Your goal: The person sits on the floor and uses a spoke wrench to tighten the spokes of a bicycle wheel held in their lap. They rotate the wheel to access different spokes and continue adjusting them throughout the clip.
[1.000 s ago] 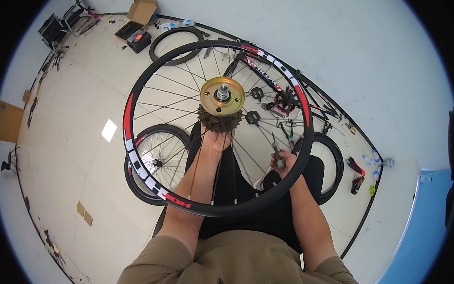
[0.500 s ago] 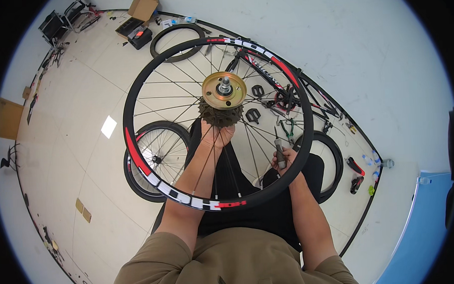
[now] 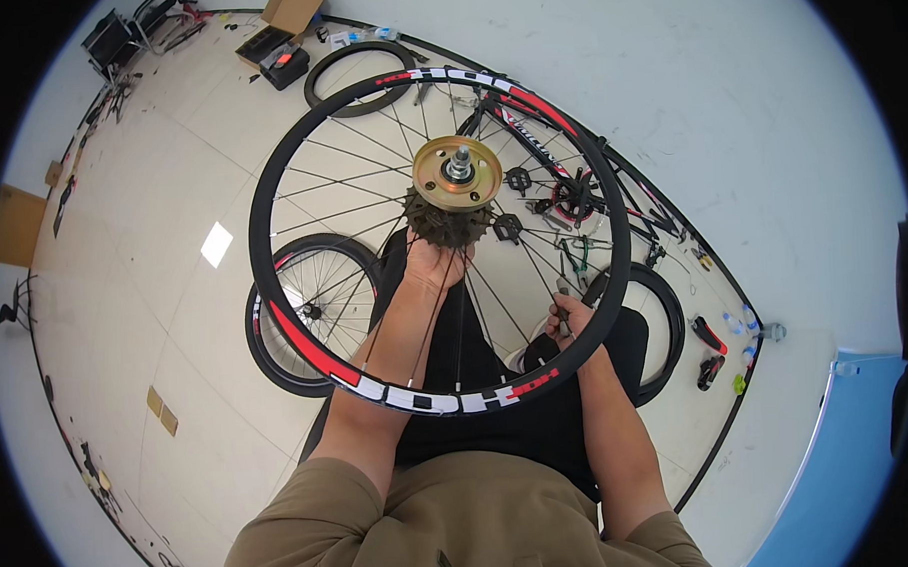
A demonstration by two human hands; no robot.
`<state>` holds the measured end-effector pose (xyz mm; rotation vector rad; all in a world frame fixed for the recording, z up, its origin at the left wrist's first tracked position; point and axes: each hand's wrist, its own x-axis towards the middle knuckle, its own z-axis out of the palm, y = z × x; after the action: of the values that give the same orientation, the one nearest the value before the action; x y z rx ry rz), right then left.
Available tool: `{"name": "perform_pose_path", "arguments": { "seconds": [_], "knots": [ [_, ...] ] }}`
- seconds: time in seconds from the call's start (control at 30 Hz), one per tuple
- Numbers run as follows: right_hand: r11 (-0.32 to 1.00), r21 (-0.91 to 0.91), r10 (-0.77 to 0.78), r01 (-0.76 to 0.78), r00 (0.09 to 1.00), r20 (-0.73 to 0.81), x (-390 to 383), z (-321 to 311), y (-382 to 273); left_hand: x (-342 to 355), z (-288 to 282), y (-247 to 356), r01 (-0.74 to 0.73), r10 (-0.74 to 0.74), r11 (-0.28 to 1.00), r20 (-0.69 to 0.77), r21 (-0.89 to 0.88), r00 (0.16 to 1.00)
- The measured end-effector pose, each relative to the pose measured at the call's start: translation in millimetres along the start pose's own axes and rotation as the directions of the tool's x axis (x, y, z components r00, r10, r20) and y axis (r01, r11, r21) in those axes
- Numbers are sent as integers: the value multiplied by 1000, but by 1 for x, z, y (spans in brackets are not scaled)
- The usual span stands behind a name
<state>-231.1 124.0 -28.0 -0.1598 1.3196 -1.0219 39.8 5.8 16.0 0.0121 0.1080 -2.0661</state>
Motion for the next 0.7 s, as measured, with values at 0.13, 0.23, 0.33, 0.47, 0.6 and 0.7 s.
{"name": "perform_pose_path", "arguments": {
  "seconds": [0.13, 0.23, 0.33, 0.47, 0.6, 0.7],
  "knots": [
    [999, 43, 22, -18, 996, -91, -6, 7, -4, 1, 10, -7, -98, 94, 995, -154, -18, 984],
    [996, 90, 4, 6, 994, -114, -6, 9, -4, 2, -3, -2, -78, 77, 997, -104, -4, 992],
    [991, 136, 2, 16, 991, -132, -4, 8, -4, 2, -9, 1, -49, 50, 999, -45, 23, 998],
    [990, 135, -21, 37, 992, -121, -2, 6, -4, 2, -4, 0, -50, 49, 999, -89, -5, 995],
    [994, 92, -42, 54, 991, -130, -5, 10, -5, 2, -7, 2, -28, 28, 1000, -59, -4, 998],
    [987, 37, -148, 155, 978, -148, -3, 7, -4, 2, -6, 2, -45, 45, 999, -53, 8, 998]
  ]
}}
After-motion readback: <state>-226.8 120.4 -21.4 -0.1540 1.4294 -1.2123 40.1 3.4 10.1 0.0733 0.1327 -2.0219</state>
